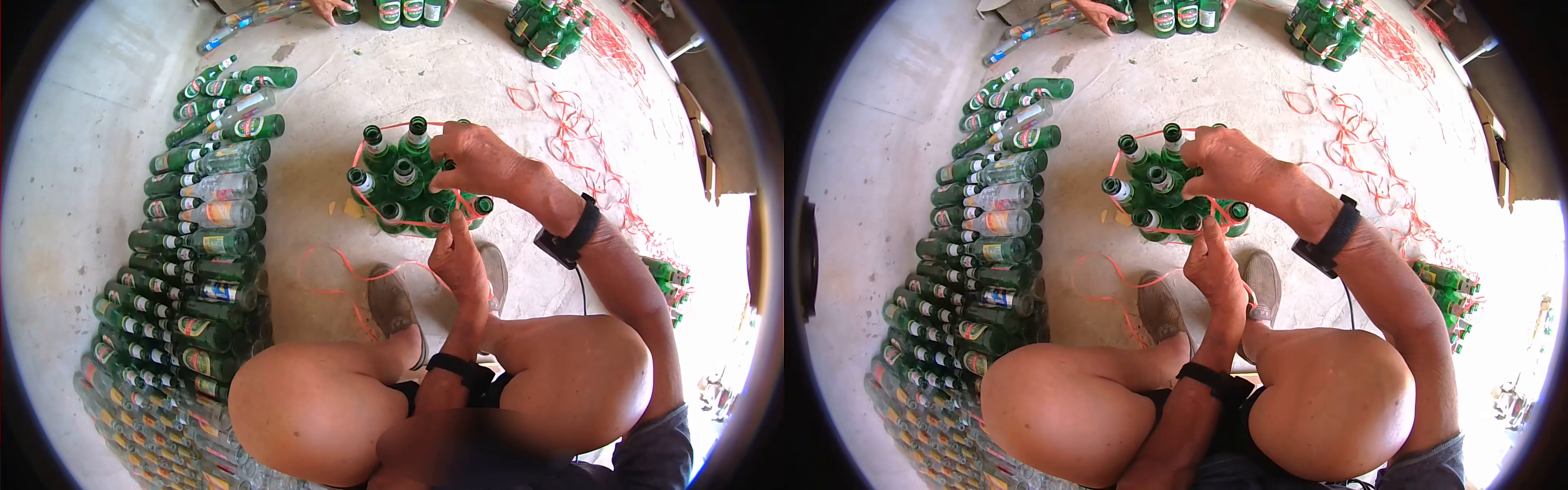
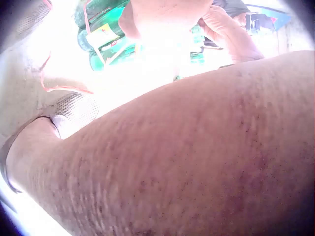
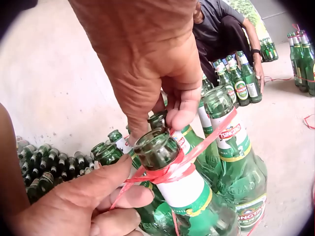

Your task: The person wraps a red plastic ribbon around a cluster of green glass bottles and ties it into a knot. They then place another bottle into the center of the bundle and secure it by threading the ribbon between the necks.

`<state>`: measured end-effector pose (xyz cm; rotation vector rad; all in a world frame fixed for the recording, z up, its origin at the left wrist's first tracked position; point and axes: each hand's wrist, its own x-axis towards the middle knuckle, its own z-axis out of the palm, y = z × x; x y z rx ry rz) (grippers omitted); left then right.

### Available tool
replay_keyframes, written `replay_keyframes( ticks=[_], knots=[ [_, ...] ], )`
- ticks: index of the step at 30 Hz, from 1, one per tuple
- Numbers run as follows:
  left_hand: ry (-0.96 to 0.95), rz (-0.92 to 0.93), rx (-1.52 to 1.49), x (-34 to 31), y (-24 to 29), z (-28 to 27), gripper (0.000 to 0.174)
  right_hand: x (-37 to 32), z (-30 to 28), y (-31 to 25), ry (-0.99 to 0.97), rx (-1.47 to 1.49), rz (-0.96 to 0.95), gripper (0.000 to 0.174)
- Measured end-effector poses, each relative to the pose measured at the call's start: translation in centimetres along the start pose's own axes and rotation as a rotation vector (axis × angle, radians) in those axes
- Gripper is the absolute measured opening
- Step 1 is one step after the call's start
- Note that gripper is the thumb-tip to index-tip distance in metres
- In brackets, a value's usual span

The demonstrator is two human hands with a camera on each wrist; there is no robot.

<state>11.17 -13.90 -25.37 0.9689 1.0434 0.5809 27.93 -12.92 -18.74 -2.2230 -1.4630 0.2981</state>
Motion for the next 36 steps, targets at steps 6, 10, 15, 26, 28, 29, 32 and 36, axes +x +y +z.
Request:
replay_keyframes(
  ticks=[6, 10, 15, 26, 28, 29, 32, 36],
  knots=[
    [-0.064, 0.018, 0.025, 0.0, -0.7, -0.5, 0.047, -1.8, 0.0, 0.4, 0.067, 0.107, -0.034, 0.024],
    [-0.076, 0.074, 0.063, 0.0, -1.4, -0.5, 0.046, -2.0, 0.2, 0.2, 0.067, 0.099, -0.027, 0.022],
    [-0.073, 0.089, 0.082, 0.0, -0.9, -0.5, 0.043, -1.6, 0.5, 0.0, 0.030, 0.040, -0.014, 0.021],
    [-0.103, 0.178, 0.138, -0.1, -1.5, -1.9, 0.025, -2.0, 0.7, 1.1, 0.031, 0.121, -0.052, 0.031],
    [-0.121, 0.187, 0.113, 0.1, -1.7, -1.8, 0.023, -2.1, 0.4, 1.2, 0.061, 0.137, -0.071, 0.033],
    [-0.130, 0.189, 0.106, 0.1, -1.7, -2.0, 0.023, -2.3, 0.6, 1.0, 0.066, 0.147, -0.077, 0.034],
    [-0.134, 0.136, 0.087, 0.0, -1.2, -2.3, 0.023, -2.6, 0.4, 0.3, 0.069, 0.206, -0.070, 0.038],
    [-0.149, 0.180, 0.047, 0.0, -1.3, -2.6, 0.023, -4.2, -1.7, -2.3, 0.099, 0.320, 0.063, 0.042]
  ],
)
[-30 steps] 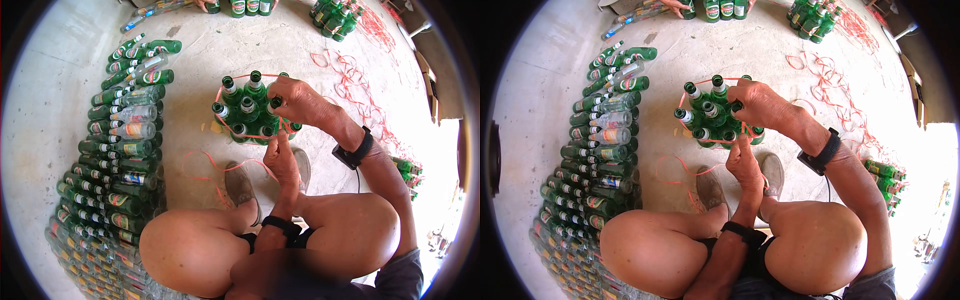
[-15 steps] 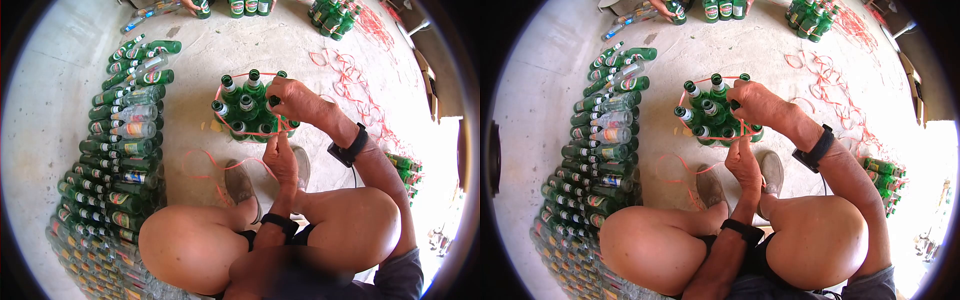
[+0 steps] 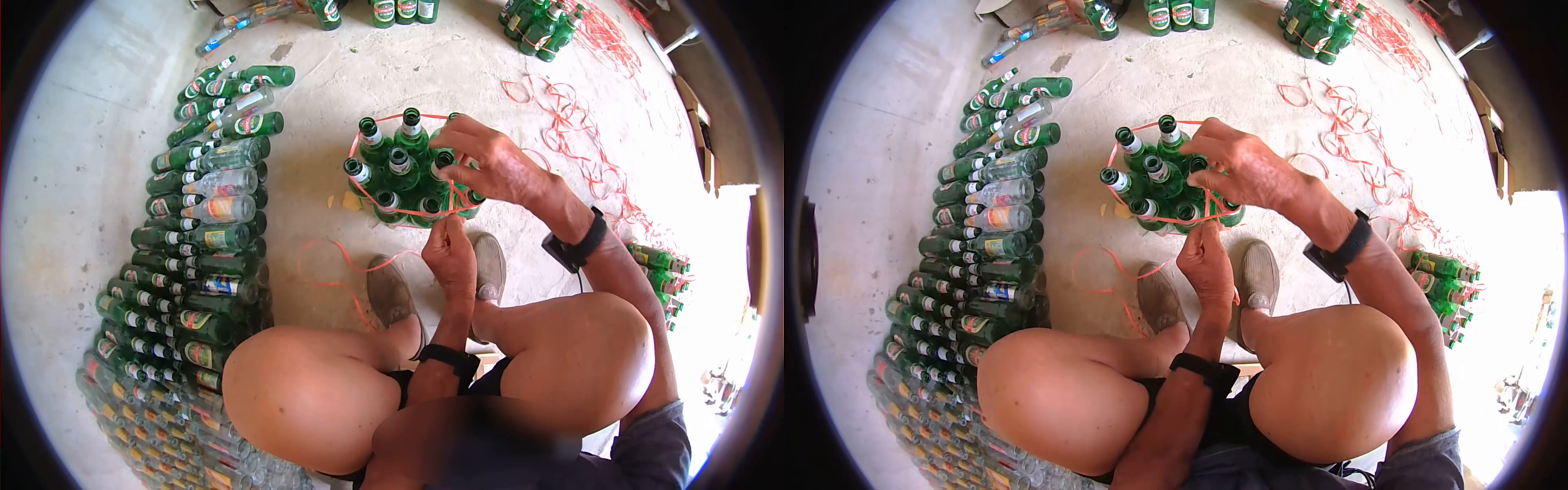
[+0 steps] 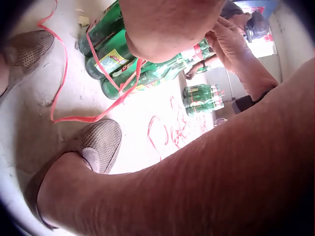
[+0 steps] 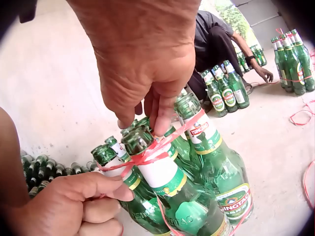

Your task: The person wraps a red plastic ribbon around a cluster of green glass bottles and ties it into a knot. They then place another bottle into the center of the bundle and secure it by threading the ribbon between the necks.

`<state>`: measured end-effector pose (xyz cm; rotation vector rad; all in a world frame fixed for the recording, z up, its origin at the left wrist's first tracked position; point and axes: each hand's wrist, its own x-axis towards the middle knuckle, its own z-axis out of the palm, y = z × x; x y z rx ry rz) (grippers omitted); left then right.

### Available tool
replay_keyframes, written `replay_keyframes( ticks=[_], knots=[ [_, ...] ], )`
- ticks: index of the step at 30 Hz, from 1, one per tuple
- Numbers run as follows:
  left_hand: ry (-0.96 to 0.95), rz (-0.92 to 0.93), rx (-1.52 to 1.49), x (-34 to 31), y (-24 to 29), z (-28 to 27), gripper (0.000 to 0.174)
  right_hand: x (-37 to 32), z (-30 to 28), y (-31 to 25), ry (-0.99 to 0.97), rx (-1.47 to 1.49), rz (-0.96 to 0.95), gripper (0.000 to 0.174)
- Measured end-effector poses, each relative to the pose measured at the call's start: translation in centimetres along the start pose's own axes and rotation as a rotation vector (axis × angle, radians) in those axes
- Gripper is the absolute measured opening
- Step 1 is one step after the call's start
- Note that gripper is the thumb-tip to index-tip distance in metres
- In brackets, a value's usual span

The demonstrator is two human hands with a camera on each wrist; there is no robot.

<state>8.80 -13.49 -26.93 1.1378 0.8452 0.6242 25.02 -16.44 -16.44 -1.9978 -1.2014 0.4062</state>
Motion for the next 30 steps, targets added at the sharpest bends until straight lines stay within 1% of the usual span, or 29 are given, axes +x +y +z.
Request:
replay_keyframes(
  ticks=[3, 6, 7, 10, 11, 14, 17, 21, 23, 24, 30],
  knots=[
    [-0.020, 0.000, 0.021, -0.1, -0.3, -0.3, 0.023, -2.6, 0.0, -0.8, 0.133, -0.181, -0.218, 0.050],
    [-0.030, -0.004, 0.057, -0.1, -0.2, -0.5, 0.023, -4.7, 0.4, -0.3, 0.040, -0.315, -0.242, 0.054],
    [-0.031, 0.001, 0.056, -0.1, 0.1, -0.5, 0.024, -5.2, 0.9, 0.1, 0.018, -0.353, -0.235, 0.058],
    [-0.025, -0.001, 0.080, 0.1, 0.7, -0.7, 0.024, -5.9, 2.3, 0.3, 0.095, -0.420, -0.166, 0.059],
    [-0.023, -0.012, 0.088, 0.2, 0.8, -0.7, 0.024, -6.0, 2.3, 0.0, 0.022, -0.456, -0.128, 0.061],
    [-0.020, -0.001, 0.100, 0.3, 0.8, -0.8, 0.023, -6.0, 2.5, -0.2, 0.052, -0.357, -0.034, 0.065],
    [-0.022, 0.011, 0.130, 0.2, 1.4, -1.0, 0.023, -5.5, 1.9, 0.0, -0.051, -0.256, 0.118, 0.070],
    [-0.054, -0.016, 0.164, 0.2, 2.1, -1.5, 0.022, -5.5, 1.8, 0.2, -0.022, -0.245, 0.058, 0.073],
    [-0.043, 0.034, 0.140, 0.3, 2.0, -1.4, 0.023, -5.7, 2.1, 0.3, 0.007, -0.269, 0.027, 0.073],
    [-0.039, 0.061, 0.128, 0.4, 2.0, -1.3, 0.024, -5.8, 2.2, 0.3, 0.013, -0.267, 0.041, 0.072],
    [-0.063, 0.032, 0.116, 0.4, 1.9, -1.7, 0.023, -5.8, 2.1, 0.4, 0.019, -0.213, 0.077, 0.070]
  ],
)
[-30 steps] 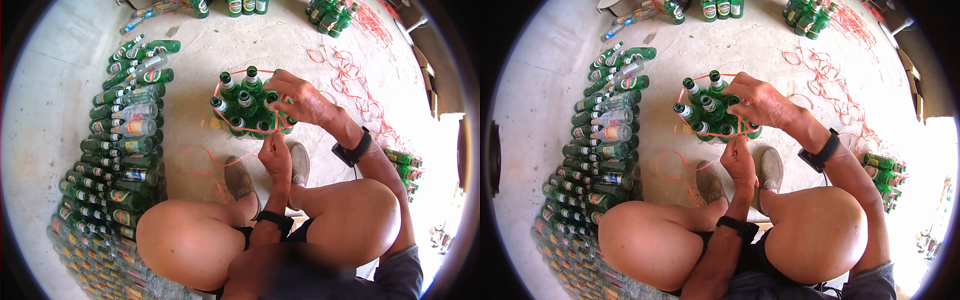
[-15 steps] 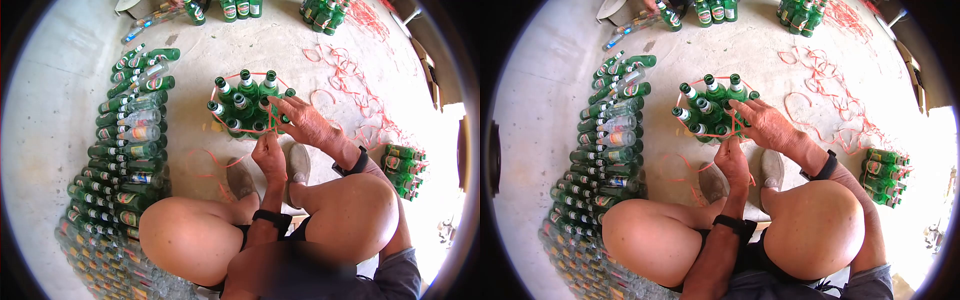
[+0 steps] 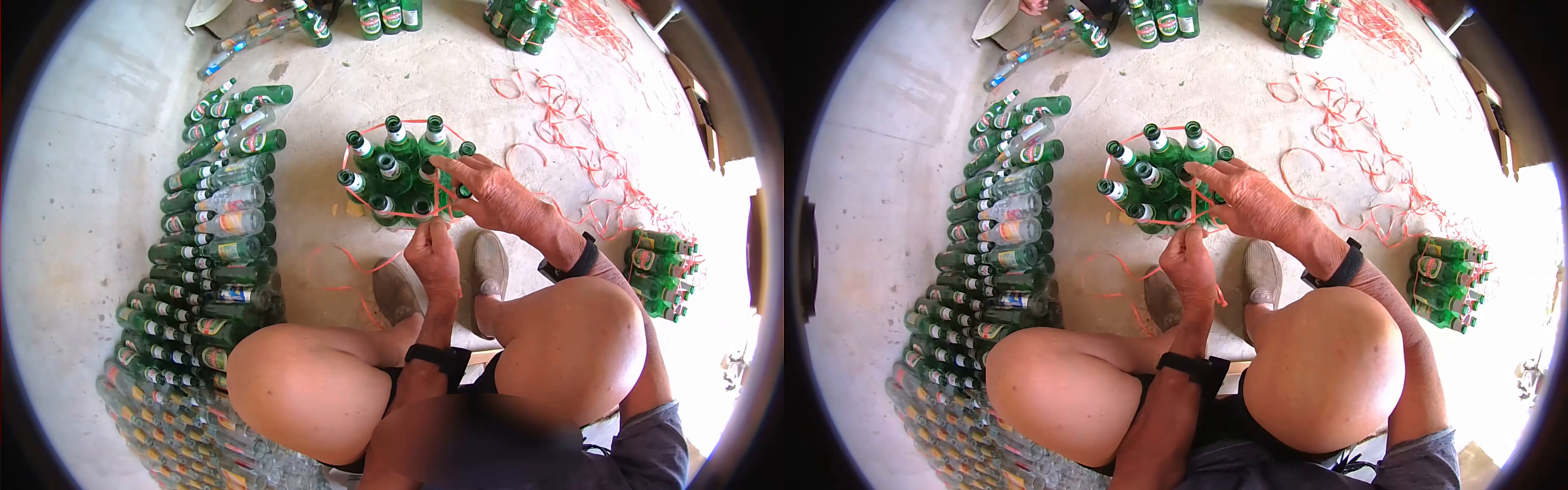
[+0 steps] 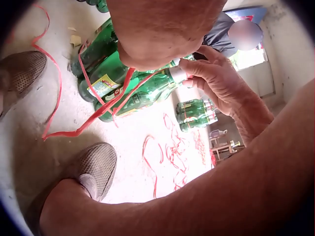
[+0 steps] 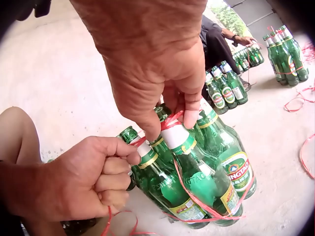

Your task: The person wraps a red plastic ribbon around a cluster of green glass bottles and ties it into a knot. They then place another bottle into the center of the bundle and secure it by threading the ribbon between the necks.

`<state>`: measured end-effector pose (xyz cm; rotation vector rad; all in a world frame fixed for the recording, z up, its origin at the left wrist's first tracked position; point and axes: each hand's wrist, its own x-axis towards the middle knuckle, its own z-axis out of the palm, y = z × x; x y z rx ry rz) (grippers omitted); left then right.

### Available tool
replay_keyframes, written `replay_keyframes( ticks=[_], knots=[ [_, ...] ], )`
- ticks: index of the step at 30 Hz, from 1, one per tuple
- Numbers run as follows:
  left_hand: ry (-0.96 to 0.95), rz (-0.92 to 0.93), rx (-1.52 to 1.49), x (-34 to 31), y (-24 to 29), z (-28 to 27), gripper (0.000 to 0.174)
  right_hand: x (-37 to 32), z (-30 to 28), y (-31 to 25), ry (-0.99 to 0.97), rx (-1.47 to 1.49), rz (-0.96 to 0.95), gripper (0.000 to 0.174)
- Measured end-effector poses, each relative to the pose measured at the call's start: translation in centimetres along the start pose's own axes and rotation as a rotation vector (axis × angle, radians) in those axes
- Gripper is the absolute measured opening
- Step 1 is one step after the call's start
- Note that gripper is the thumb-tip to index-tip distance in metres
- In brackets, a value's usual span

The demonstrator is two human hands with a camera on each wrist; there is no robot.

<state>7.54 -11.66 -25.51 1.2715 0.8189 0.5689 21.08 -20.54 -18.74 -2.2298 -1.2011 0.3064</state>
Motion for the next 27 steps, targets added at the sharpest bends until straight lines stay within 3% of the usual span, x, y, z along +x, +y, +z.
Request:
replay_keyframes(
  ticks=[12, 20, 27],
  knots=[
    [-0.038, 0.010, 0.037, 0.1, -0.6, -0.2, 0.022, 0.0, 0.1, -0.2, 0.019, -0.010, 0.009, 0.073],
    [-0.044, 0.127, 0.127, 0.2, -0.5, -0.6, 0.022, -0.2, -0.2, -0.2, 0.038, 0.003, 0.006, 0.075],
    [-0.066, 0.195, 0.189, 0.3, -0.5, -1.1, 0.021, -0.5, 0.1, -0.3, 0.076, -0.009, -0.028, 0.065]
  ],
)
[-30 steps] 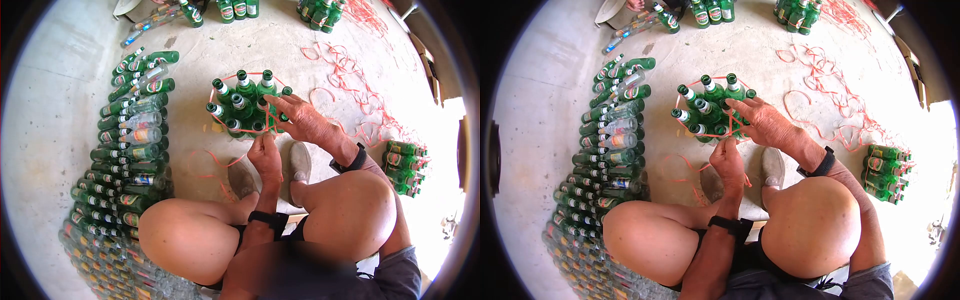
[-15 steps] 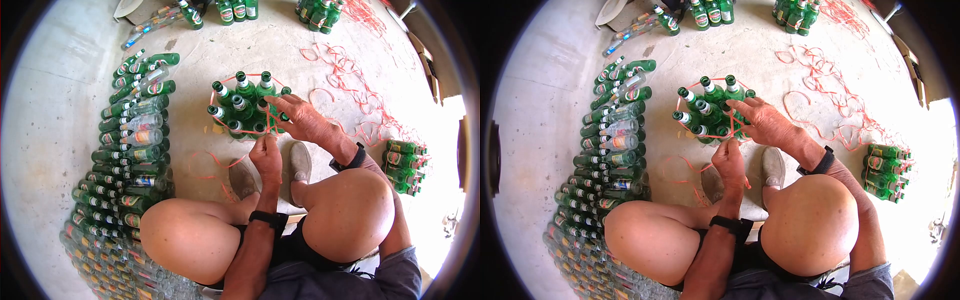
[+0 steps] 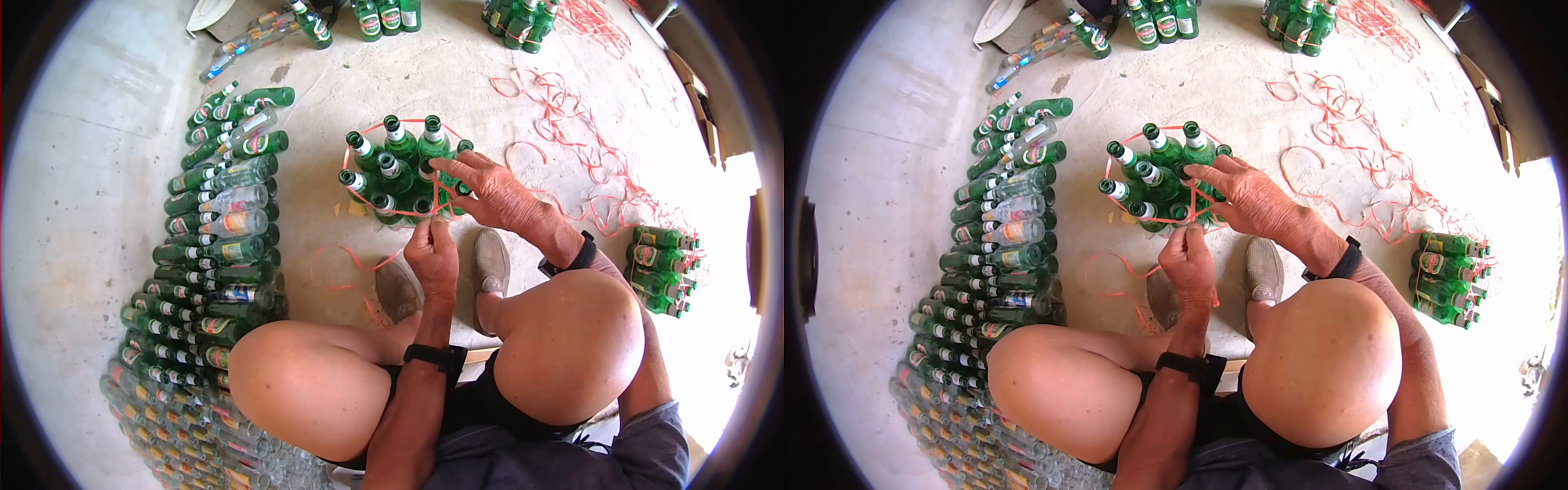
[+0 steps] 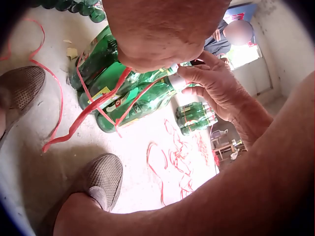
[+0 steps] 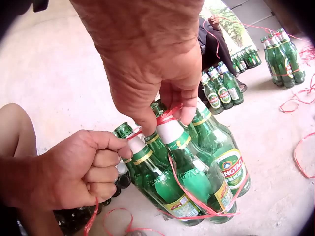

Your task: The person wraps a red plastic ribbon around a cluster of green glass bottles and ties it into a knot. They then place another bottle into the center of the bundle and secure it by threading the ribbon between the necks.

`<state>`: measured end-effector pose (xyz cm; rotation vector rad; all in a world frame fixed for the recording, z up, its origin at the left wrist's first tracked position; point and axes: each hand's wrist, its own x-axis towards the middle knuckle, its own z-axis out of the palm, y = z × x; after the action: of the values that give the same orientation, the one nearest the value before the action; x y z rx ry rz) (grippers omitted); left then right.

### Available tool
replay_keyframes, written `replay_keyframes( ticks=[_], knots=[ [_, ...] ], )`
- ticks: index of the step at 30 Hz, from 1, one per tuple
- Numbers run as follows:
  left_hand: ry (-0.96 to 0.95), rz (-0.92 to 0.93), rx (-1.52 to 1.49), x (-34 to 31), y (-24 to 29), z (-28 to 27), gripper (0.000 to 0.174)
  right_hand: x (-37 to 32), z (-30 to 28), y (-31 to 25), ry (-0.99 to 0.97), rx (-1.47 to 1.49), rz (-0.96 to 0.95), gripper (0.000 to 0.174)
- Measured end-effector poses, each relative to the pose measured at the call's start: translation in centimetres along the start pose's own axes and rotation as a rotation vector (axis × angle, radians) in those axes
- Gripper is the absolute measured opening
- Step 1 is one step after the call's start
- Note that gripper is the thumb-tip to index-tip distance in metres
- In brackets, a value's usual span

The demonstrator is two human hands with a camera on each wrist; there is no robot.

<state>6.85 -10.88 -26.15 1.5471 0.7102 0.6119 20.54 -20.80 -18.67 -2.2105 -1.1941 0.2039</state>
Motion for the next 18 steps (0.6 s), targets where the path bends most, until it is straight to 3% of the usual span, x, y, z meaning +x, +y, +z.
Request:
replay_keyframes(
  ticks=[8, 18],
  knots=[
    [0.006, 0.001, -0.020, 0.1, 1.0, 0.0, 0.022, 0.0, 0.0, 0.3, -0.016, 0.031, 0.020, 0.056],
    [-0.016, 0.023, -0.032, 0.3, 1.8, -0.2, 0.027, -0.1, 0.2, 0.5, -0.009, 0.070, 0.027, 0.059]
  ],
)
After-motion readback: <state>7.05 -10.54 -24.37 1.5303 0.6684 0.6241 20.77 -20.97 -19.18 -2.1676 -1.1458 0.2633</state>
